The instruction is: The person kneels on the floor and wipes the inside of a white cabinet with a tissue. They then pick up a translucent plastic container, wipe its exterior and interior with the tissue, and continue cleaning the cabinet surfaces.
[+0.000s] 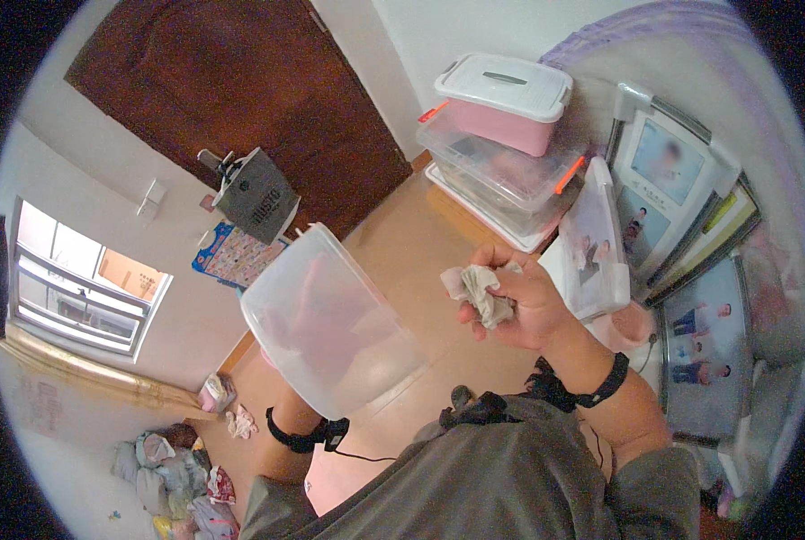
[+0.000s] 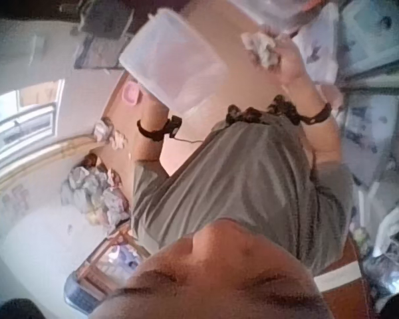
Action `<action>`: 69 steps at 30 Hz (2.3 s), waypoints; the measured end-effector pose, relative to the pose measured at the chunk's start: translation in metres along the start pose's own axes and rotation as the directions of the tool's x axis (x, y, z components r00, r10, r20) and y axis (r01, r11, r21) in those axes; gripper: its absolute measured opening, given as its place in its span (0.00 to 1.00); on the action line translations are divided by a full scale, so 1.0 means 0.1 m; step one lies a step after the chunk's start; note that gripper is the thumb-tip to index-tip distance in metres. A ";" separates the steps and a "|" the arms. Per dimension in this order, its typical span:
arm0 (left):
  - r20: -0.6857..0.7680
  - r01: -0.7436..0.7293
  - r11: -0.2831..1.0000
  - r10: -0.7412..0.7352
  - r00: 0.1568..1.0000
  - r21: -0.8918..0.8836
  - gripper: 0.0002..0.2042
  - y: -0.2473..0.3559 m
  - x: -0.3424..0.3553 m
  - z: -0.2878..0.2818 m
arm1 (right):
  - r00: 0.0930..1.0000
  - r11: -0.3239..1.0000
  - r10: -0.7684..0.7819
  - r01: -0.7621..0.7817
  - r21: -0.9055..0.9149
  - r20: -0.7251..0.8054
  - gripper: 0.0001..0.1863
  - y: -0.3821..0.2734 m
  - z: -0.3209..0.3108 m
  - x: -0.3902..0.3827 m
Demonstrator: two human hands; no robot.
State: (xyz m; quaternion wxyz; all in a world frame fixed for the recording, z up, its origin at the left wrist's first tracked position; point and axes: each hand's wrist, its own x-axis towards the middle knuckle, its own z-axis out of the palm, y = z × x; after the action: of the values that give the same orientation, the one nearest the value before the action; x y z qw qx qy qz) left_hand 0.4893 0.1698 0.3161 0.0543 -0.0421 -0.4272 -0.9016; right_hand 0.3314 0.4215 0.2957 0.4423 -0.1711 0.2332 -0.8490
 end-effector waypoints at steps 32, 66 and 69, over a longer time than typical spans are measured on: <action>-0.079 0.087 0.991 -0.079 0.994 0.106 0.50 -0.11 -0.20 0.11 | 0.923 0.922 0.383 -0.384 0.055 0.038 0.35 0.33 0.19 0.09; -0.647 0.092 0.983 0.033 0.762 0.158 0.34 -0.35 -0.10 -0.01 | 0.632 -0.479 -0.069 0.658 -0.581 0.772 0.15 0.46 0.69 0.06; -0.666 0.163 0.978 -0.036 0.745 0.129 0.36 -0.29 -0.15 0.04 | 0.563 -0.491 0.022 0.726 -0.481 0.826 0.14 0.46 0.53 -0.03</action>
State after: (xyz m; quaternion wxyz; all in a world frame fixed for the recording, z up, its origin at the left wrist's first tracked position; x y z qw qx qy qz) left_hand 0.5007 0.1921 0.2947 0.1567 0.3066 -0.4613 -0.8177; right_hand 0.3901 0.3879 0.3141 -0.2173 -0.7146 0.5768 -0.3307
